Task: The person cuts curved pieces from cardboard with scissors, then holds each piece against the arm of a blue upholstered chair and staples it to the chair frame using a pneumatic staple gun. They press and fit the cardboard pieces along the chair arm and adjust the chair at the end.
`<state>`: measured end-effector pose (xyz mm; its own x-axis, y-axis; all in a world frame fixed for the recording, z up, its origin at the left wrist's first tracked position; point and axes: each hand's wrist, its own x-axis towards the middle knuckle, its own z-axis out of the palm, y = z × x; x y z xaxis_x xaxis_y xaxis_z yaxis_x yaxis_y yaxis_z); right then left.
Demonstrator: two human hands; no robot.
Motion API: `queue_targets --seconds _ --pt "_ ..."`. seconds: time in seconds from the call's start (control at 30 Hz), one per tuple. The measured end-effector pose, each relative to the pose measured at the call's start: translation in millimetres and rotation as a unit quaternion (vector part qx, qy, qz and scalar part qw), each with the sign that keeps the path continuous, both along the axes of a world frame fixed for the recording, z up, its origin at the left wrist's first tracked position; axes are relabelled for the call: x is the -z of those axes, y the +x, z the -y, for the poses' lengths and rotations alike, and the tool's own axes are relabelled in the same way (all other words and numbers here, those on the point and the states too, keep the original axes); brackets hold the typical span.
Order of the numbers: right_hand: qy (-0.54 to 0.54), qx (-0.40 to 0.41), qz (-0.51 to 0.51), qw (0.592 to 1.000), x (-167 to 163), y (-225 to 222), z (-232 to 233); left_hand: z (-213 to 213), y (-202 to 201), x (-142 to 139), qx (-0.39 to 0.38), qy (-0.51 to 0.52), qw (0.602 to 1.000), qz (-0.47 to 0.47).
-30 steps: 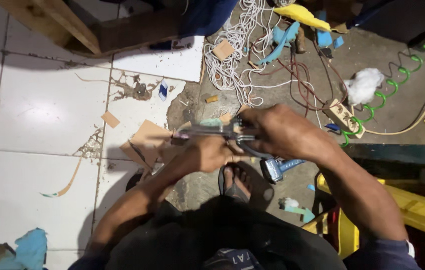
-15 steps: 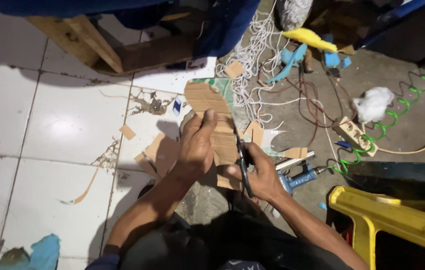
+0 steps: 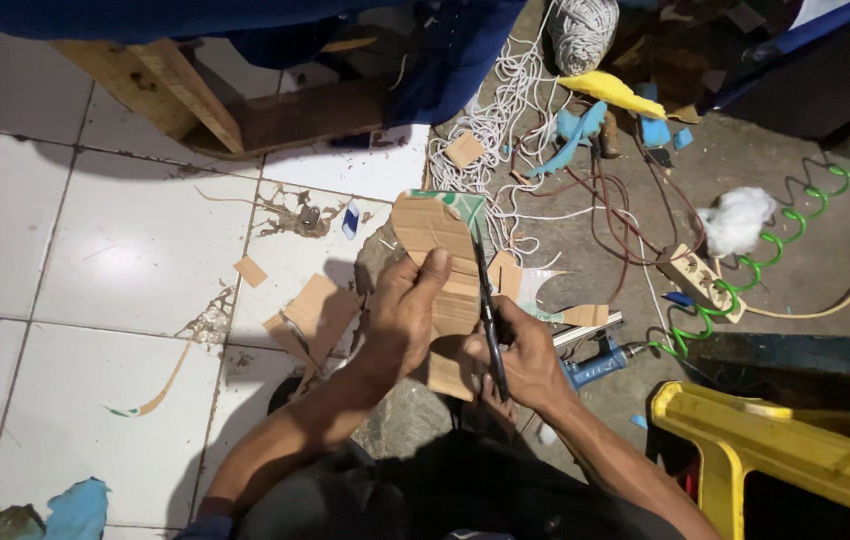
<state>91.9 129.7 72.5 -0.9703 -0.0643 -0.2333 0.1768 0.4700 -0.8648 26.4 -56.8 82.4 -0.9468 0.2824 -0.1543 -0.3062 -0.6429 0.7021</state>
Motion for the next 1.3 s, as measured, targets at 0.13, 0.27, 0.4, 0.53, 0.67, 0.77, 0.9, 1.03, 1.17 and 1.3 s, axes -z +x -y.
queue_targets --seconds 0.13,0.27,0.4,0.53,0.67,0.77,0.9,1.03,1.17,1.3 --pt "0.062 0.011 0.024 0.998 -7.9 -0.9 -2.1 9.8 1.1 -7.8 0.013 -0.172 0.982 -0.083" --pt "-0.019 -0.022 -0.016 0.999 -13.5 -1.2 -7.1 13.8 0.8 -6.6 0.043 -0.217 0.973 -0.071" --pt "0.041 -0.007 0.012 0.999 -17.0 -0.8 -13.3 16.6 -3.2 -3.8 0.049 -0.315 0.941 -0.110" --pt "0.026 -0.025 -0.011 0.999 -22.1 -2.3 -18.6 15.1 -5.1 -4.9 0.082 -0.374 0.921 -0.075" --pt "0.088 -0.005 0.001 0.996 -28.0 -1.4 -20.0 15.1 -3.8 -6.7 0.126 -0.294 0.946 -0.050" --pt "0.086 -0.022 0.002 0.996 -33.1 -2.6 -23.2 18.2 -2.6 -5.1 0.175 -0.376 0.910 -0.026" --pt "0.099 -0.059 -0.038 0.993 -42.5 -4.3 -31.9 21.2 -3.0 0.5 0.141 -0.301 0.936 -0.118" --pt "0.114 -0.054 0.010 0.992 -52.5 -4.7 -37.8 19.9 -5.0 5.2 0.139 -0.326 0.920 -0.167" --pt "0.140 -0.081 -0.054 0.985 -63.3 -8.2 -41.7 19.4 -5.7 3.9 0.162 -0.394 0.894 -0.143" --pt "0.205 -0.074 0.042 0.975 -78.3 -9.5 -48.7 27.6 -10.1 -1.2 0.215 -0.456 0.854 -0.132"
